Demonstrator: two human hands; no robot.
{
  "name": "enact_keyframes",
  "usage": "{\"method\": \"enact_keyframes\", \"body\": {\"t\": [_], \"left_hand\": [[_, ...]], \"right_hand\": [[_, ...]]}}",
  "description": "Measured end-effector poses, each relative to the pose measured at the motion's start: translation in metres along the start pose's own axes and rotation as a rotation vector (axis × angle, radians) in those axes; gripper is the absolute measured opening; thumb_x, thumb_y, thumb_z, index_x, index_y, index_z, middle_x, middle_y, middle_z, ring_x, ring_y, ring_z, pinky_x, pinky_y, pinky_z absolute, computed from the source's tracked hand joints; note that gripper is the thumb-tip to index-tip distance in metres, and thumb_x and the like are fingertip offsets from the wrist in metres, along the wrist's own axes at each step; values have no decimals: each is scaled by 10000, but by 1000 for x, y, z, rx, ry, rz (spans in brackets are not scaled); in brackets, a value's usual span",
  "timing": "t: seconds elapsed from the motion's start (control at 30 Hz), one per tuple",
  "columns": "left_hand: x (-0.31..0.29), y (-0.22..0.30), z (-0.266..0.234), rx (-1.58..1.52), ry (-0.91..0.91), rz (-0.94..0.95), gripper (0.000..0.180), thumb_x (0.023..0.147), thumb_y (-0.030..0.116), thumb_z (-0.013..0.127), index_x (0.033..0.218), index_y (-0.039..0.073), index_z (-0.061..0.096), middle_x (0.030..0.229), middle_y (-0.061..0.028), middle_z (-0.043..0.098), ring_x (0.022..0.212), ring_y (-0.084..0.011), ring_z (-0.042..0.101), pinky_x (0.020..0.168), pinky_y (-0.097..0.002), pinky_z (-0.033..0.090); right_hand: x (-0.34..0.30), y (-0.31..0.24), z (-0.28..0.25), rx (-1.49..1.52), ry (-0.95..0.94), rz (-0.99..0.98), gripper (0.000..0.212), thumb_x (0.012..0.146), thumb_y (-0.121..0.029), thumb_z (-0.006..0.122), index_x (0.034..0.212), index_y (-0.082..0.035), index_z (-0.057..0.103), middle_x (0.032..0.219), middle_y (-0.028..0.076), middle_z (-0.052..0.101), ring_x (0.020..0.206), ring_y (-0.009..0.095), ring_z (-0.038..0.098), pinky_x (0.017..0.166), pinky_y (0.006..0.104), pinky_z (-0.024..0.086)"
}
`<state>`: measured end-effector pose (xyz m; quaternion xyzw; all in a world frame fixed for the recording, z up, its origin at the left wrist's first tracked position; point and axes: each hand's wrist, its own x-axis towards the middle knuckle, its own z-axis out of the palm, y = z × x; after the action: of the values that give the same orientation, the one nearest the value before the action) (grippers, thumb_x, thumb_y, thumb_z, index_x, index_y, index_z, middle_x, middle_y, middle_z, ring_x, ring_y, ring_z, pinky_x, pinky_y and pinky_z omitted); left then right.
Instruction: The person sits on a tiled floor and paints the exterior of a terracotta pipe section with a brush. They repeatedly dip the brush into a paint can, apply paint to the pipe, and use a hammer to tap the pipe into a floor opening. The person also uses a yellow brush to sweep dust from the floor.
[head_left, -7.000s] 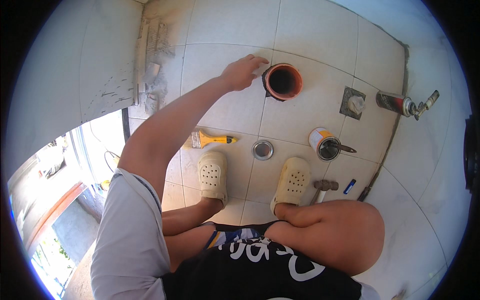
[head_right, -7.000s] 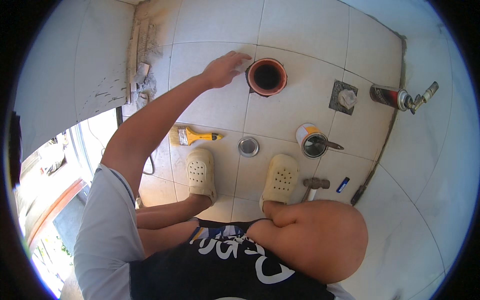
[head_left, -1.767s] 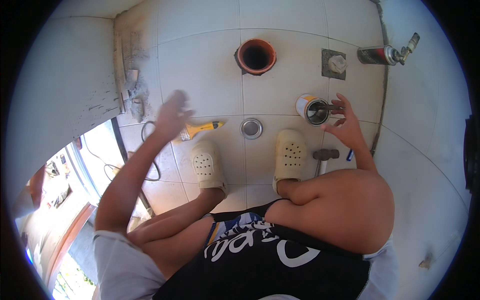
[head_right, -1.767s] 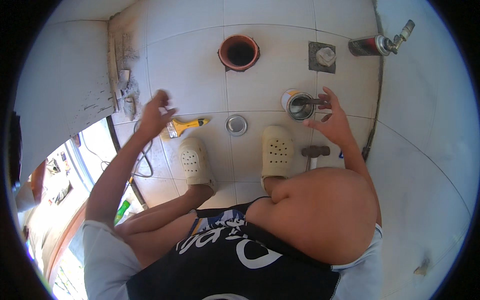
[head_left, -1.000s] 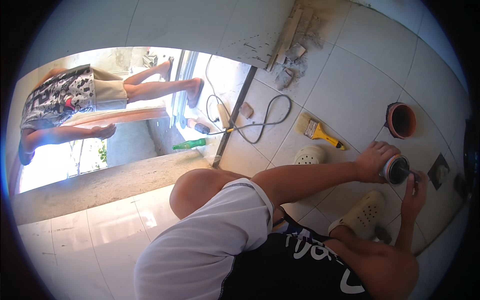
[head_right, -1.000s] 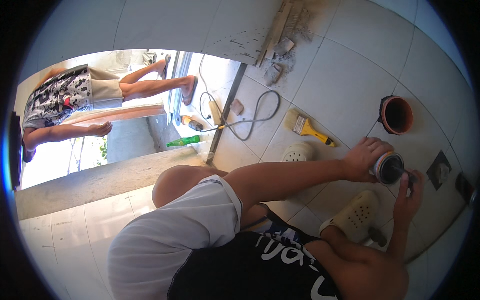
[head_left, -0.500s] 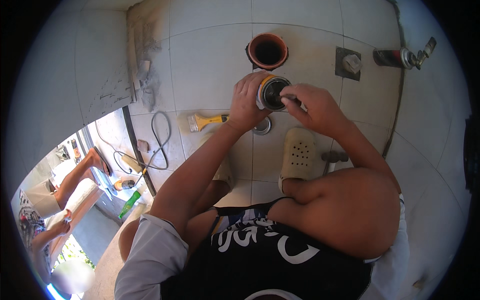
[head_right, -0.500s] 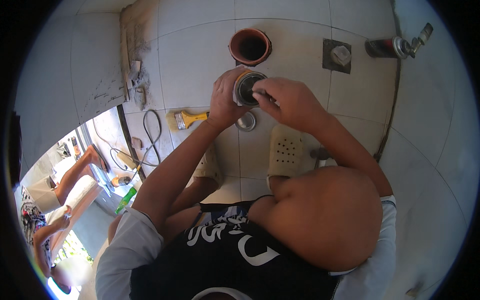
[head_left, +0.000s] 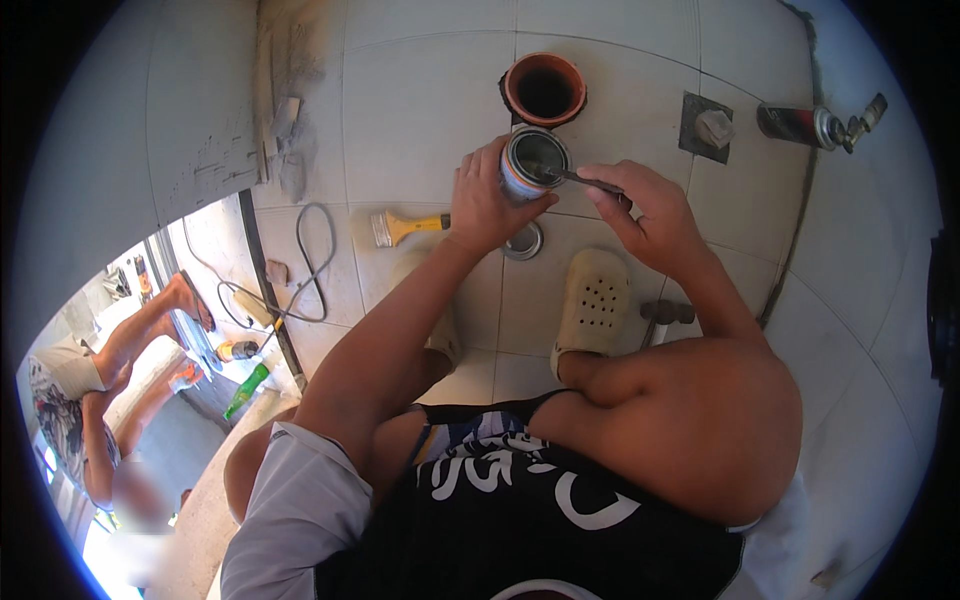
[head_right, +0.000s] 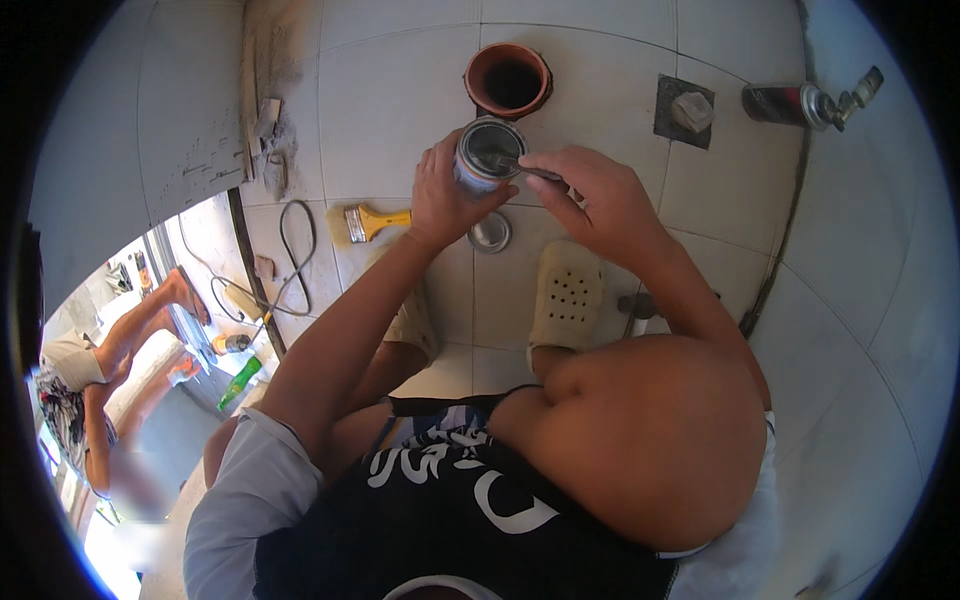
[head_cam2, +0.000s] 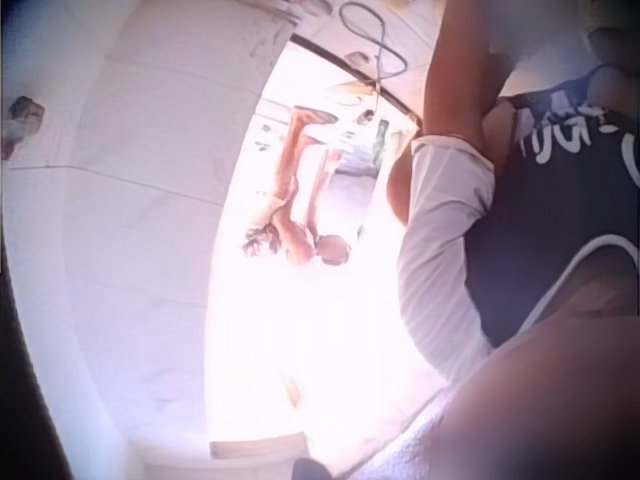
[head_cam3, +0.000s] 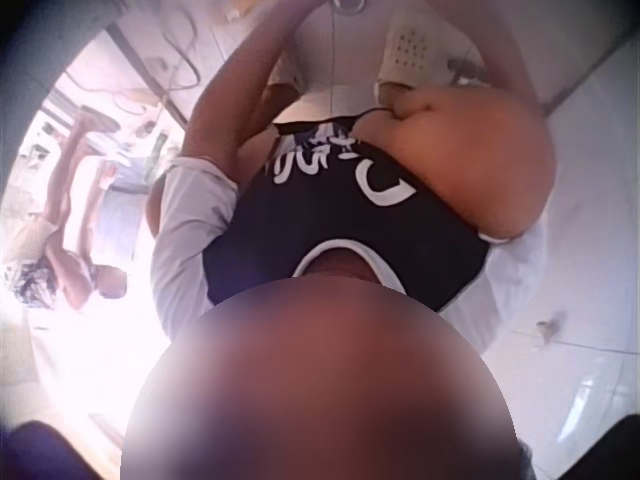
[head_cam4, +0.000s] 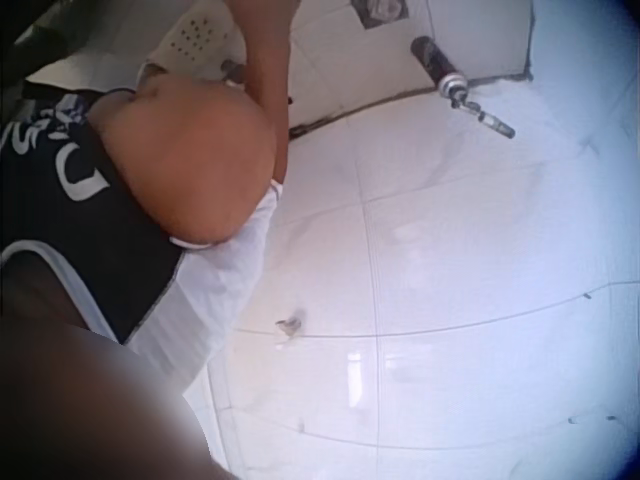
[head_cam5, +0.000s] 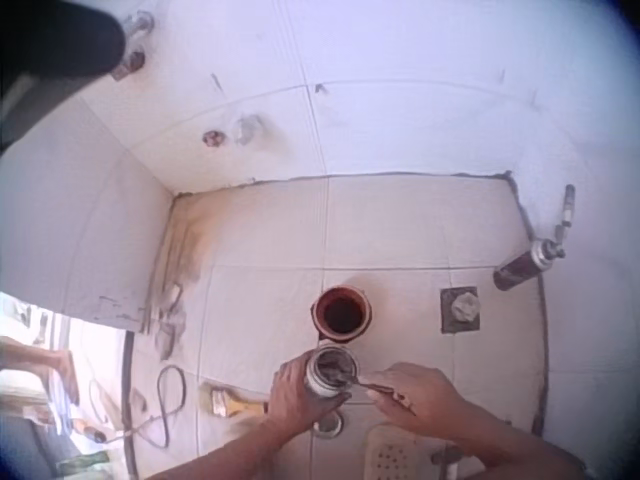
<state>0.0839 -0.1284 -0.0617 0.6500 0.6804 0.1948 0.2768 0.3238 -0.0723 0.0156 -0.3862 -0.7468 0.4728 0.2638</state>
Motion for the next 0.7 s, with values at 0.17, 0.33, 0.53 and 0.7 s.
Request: {"method": "enact_keyframes", "body": {"t": [0.17,0.33,0.53,0.7], "left_hand": [[0,-3,-7,22,85,65,910,649,399,954,1400,119,522,1251,-115,643,1161,-353,598,1006,-495,454],[1,-23,-5,-8,-64,-59,914,626,337,966,1410,146,538,1345,-121,614,1276,-359,553,1097,-486,428],[-6,-20,-12,78,8,182,952,605,381,927,1419,118,511,1370,-130,575,1303,-335,513,1093,-476,375],[0,-15,-29,114,-63,220,947,615,416,921,1416,144,494,1350,-106,579,1295,-314,517,1101,-442,372]], "right_hand": [[0,1,5,-18,-31,-18,205,979,-118,700,1177,-68,719,1000,111,727,798,253,686,695,356,578],[-1,15,13,-129,-2,-82,242,979,-84,685,1216,-42,711,1107,144,741,929,303,717,809,376,580],[7,20,19,-197,-115,-129,228,1056,-98,596,1245,5,672,1090,174,690,945,311,668,816,394,531],[13,12,20,-169,-320,70,217,1065,-126,585,1228,-11,673,1128,167,689,1007,315,668,847,397,512]]}}
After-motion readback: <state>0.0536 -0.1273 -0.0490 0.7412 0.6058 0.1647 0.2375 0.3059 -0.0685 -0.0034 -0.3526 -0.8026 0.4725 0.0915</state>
